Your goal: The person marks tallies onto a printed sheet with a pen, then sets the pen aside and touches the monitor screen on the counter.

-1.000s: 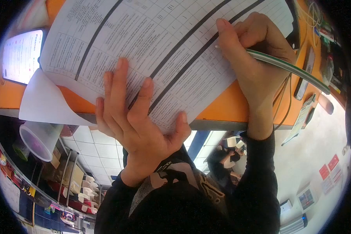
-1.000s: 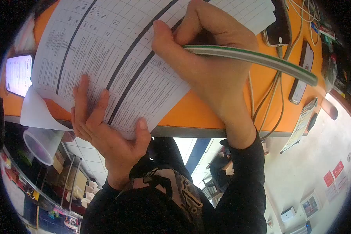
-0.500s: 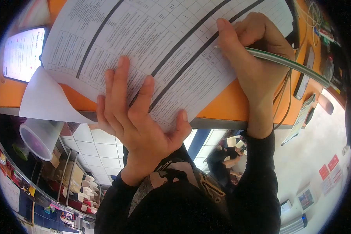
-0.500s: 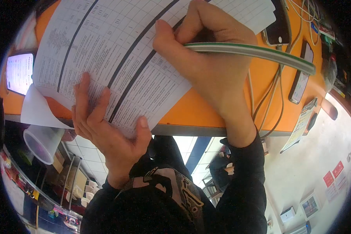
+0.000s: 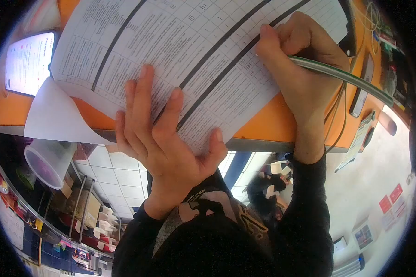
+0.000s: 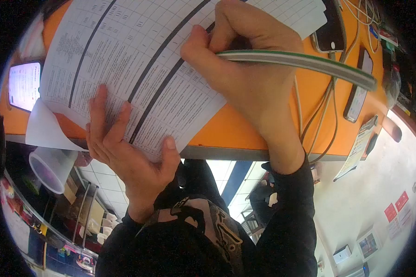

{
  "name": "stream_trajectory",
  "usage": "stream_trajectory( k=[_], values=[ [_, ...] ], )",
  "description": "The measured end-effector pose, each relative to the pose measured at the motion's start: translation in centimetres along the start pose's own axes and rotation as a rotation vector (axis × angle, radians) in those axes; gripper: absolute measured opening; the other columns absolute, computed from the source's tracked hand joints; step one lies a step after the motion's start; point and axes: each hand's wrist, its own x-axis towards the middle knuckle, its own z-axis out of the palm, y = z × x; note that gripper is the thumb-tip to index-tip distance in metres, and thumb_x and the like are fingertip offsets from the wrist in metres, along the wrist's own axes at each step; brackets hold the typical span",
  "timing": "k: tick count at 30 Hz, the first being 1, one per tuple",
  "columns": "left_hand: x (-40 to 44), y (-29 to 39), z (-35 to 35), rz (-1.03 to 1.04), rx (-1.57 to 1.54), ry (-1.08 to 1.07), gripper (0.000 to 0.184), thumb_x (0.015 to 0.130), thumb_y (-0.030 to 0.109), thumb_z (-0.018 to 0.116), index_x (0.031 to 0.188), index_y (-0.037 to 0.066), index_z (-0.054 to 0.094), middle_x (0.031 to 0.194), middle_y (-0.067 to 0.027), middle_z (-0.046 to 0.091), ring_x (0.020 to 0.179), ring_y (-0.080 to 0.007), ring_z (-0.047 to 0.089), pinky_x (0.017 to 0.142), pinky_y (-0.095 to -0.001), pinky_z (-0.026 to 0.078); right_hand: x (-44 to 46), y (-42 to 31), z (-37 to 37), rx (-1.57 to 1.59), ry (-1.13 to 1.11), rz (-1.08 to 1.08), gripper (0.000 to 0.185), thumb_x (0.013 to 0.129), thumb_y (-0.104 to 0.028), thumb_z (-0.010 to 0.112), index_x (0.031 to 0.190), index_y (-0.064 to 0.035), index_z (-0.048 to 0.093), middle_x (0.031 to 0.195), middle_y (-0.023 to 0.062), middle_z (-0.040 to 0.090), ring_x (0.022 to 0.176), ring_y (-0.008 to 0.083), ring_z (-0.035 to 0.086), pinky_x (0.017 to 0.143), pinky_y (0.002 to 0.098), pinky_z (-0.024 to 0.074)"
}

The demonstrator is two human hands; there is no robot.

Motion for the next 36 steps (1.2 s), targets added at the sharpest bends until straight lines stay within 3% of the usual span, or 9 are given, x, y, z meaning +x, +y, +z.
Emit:
stream_trajectory(
  k=[8,14,20,29,36],
  values=[
    [-0.01,-0.19,-0.01,0.017,0.007,0.018,0.057,0.08,0.047,0.049,0.123,0.011,0.04,0.137,-0.0185,0.037,0.126,-0.0322,0.032,0.101,-0.0452,0.019,0.12,-0.02,0.1,0.081,-0.014,0.044,0.02,0.075,-0.011,0.073,0.064,-0.0075,0.057,0.058,0.0003,0.055,0.046,0.0079,0.048,0.047,0.019,0.0323],
    [-0.02,-0.23,0.05,0.018,0.011,0.029,0.055,0.08,0.047,0.049,0.122,0.012,0.041,0.137,-0.0181,0.037,0.125,-0.032,0.032,0.101,-0.0445,0.019,0.17,0.04,0.0,-0.019,-0.006,-0.067,0.021,0.076,-0.011,0.073,0.063,-0.0076,0.056,0.057,0.0,0.053,0.044,0.0067,0.046,0.046,0.0195,0.0309],
    [0.13,0.03,0.05,0.019,-0.001,0.022,0.056,0.08,0.046,0.049,0.123,0.011,0.04,0.138,-0.0188,0.036,0.126,-0.0324,0.032,0.101,-0.0444,0.019,-0.03,0.18,-0.17,0.089,-0.006,0.067,0.02,0.076,-0.009,0.072,0.064,-0.008,0.056,0.057,-0.0007,0.052,0.044,0.0061,0.044,0.046,0.0188,0.0296],
    [0.07,-0.06,-0.17,0.01,0.008,0.01,0.056,0.081,0.046,0.049,0.123,0.011,0.039,0.138,-0.0183,0.036,0.126,-0.0323,0.032,0.101,-0.0445,0.019,0.1,0.32,-0.13,0.004,-0.018,-0.071,0.02,0.076,-0.009,0.071,0.065,-0.0084,0.055,0.056,-0.0017,0.052,0.044,0.0054,0.043,0.046,0.0188,0.0287],
    [-0.01,-0.02,-0.01,-0.001,-0.001,0.013,0.055,0.081,0.046,0.049,0.123,0.012,0.039,0.137,-0.0181,0.037,0.126,-0.032,0.032,0.101,-0.0441,0.02,-0.1,0.18,-0.03,0.103,0.006,0.092,0.02,0.077,-0.011,0.072,0.066,-0.0093,0.056,0.056,-0.0026,0.052,0.044,0.0049,0.043,0.046,0.0189,0.0289]
  ],
)
